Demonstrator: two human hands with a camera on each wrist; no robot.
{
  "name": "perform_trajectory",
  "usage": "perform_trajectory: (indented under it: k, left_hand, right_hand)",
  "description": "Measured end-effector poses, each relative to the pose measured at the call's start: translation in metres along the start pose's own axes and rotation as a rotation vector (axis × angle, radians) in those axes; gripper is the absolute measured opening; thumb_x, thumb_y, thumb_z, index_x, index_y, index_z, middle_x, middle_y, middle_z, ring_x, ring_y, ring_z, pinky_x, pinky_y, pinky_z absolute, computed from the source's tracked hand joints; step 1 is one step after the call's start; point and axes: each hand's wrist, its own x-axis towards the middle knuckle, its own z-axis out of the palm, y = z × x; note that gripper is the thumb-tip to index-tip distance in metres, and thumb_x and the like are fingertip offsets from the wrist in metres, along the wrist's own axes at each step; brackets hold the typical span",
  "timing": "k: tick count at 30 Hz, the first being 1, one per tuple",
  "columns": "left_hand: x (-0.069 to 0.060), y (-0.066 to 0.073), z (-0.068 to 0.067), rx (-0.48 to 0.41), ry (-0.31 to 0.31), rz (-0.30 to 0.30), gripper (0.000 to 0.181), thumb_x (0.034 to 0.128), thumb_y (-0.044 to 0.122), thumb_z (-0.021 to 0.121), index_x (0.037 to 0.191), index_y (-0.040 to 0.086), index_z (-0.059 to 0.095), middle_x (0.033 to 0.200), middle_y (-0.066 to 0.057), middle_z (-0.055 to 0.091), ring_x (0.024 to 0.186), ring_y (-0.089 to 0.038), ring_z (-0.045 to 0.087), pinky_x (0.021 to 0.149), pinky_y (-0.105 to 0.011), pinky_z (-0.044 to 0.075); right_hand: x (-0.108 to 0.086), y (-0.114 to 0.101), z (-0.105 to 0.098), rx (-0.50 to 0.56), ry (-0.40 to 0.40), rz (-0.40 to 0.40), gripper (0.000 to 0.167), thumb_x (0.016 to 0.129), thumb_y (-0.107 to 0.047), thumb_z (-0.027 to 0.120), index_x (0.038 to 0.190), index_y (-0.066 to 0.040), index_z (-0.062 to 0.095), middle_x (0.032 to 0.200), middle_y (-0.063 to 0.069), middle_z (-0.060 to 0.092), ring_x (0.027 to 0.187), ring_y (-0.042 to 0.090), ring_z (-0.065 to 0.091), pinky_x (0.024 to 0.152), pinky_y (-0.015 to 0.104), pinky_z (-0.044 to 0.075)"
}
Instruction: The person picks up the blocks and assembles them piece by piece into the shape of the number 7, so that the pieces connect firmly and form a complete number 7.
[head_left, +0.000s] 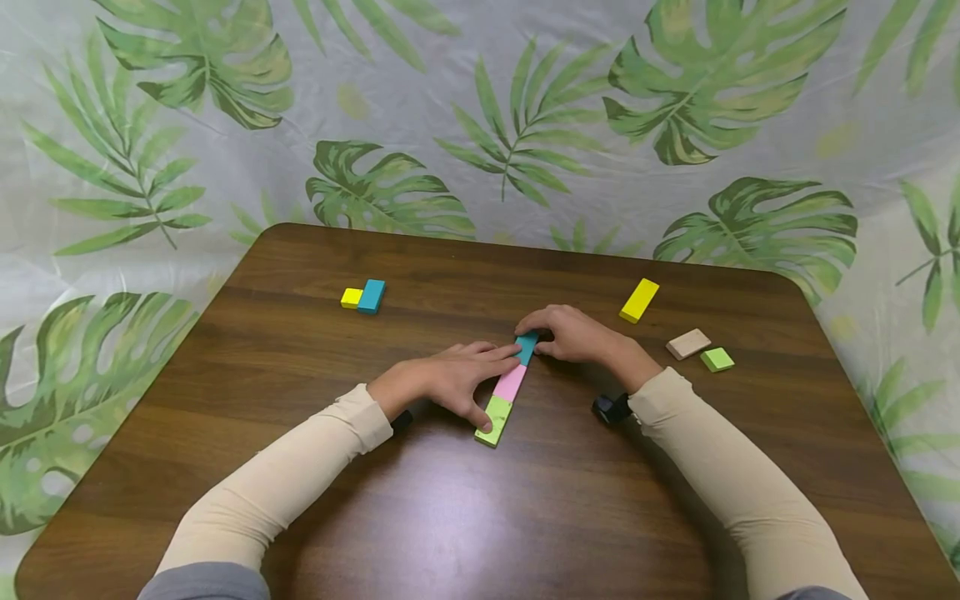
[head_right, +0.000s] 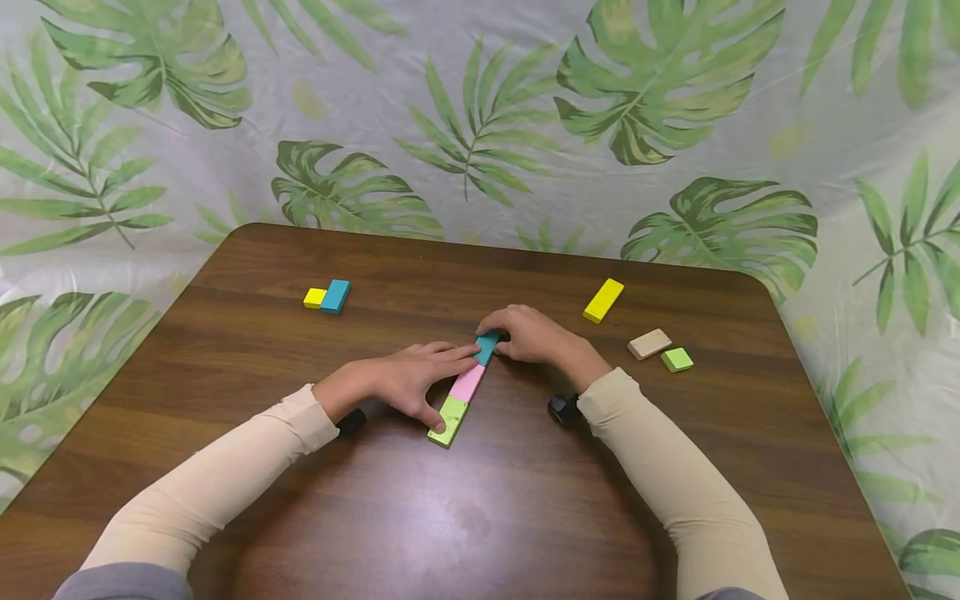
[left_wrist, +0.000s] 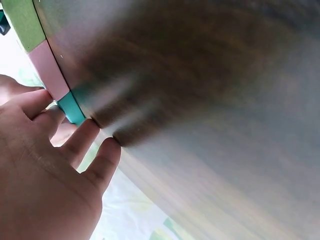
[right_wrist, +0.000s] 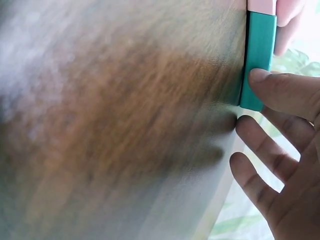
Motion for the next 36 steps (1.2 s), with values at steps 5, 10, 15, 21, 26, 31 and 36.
perform_trajectory:
  k: [5,10,15,21,26,31,36]
  left_hand:
    - [0.000,-0.001,0.000,0.012,0.007,0.006,0.101,0.0832,0.054,0.073,0.161,0.022,0.016,0.170,0.008,0.005,0.156,-0.026,0.012,0.122,-0.055,0.020]
    - [0.002,-0.001,0.003,0.030,0.017,0.012,0.101,0.0824,0.056,0.073,0.160,0.022,0.018,0.170,0.008,0.007,0.156,-0.026,0.014,0.122,-0.054,0.021]
    - [0.002,-0.001,0.004,0.035,0.026,0.012,0.102,0.0812,0.056,0.074,0.160,0.022,0.020,0.169,0.008,0.008,0.155,-0.025,0.015,0.122,-0.054,0.022]
    - [0.001,-0.003,0.004,0.040,0.034,0.013,0.101,0.0808,0.055,0.074,0.160,0.021,0.021,0.169,0.008,0.009,0.155,-0.026,0.016,0.122,-0.053,0.021]
    - [0.000,-0.003,0.003,0.041,0.032,0.009,0.101,0.0809,0.055,0.074,0.160,0.022,0.021,0.169,0.008,0.009,0.155,-0.025,0.015,0.122,-0.054,0.021]
    - [0.001,-0.002,0.003,0.042,0.030,0.013,0.101,0.0810,0.056,0.074,0.160,0.022,0.021,0.169,0.008,0.009,0.155,-0.025,0.016,0.122,-0.054,0.022]
    - [0.002,-0.002,0.003,0.039,0.026,0.005,0.101,0.0810,0.056,0.074,0.160,0.022,0.021,0.169,0.008,0.008,0.156,-0.025,0.015,0.122,-0.053,0.021]
  right_hand:
    - [-0.001,0.000,-0.002,-0.013,-0.010,-0.007,0.035,0.092,-0.008,0.068,0.127,-0.008,0.066,0.130,0.011,0.067,0.123,0.032,0.060,0.107,0.051,0.045]
    - [-0.010,0.007,-0.012,-0.030,-0.010,0.023,0.040,0.090,-0.008,0.069,0.130,-0.010,0.065,0.134,0.011,0.064,0.128,0.033,0.057,0.108,0.053,0.044]
    - [-0.027,0.026,-0.031,-0.087,0.000,0.091,0.039,0.091,-0.010,0.068,0.130,-0.008,0.065,0.135,0.015,0.062,0.128,0.037,0.055,0.107,0.056,0.044]
    - [-0.050,0.058,-0.062,-0.174,0.016,0.198,0.043,0.089,0.006,0.059,0.130,-0.005,0.064,0.138,0.021,0.057,0.131,0.046,0.047,0.107,0.062,0.039]
    - [-0.062,0.079,-0.080,-0.226,0.030,0.272,0.056,0.081,0.016,0.051,0.131,-0.005,0.063,0.140,0.023,0.055,0.132,0.051,0.042,0.107,0.065,0.035]
    - [-0.069,0.095,-0.084,-0.227,0.025,0.322,0.057,0.078,0.016,0.050,0.131,-0.004,0.063,0.140,0.025,0.054,0.129,0.053,0.043,0.094,0.061,0.044]
    - [-0.071,0.106,-0.080,-0.254,0.046,0.301,0.053,0.078,0.015,0.052,0.127,-0.001,0.066,0.134,0.028,0.057,0.123,0.053,0.050,0.094,0.061,0.046]
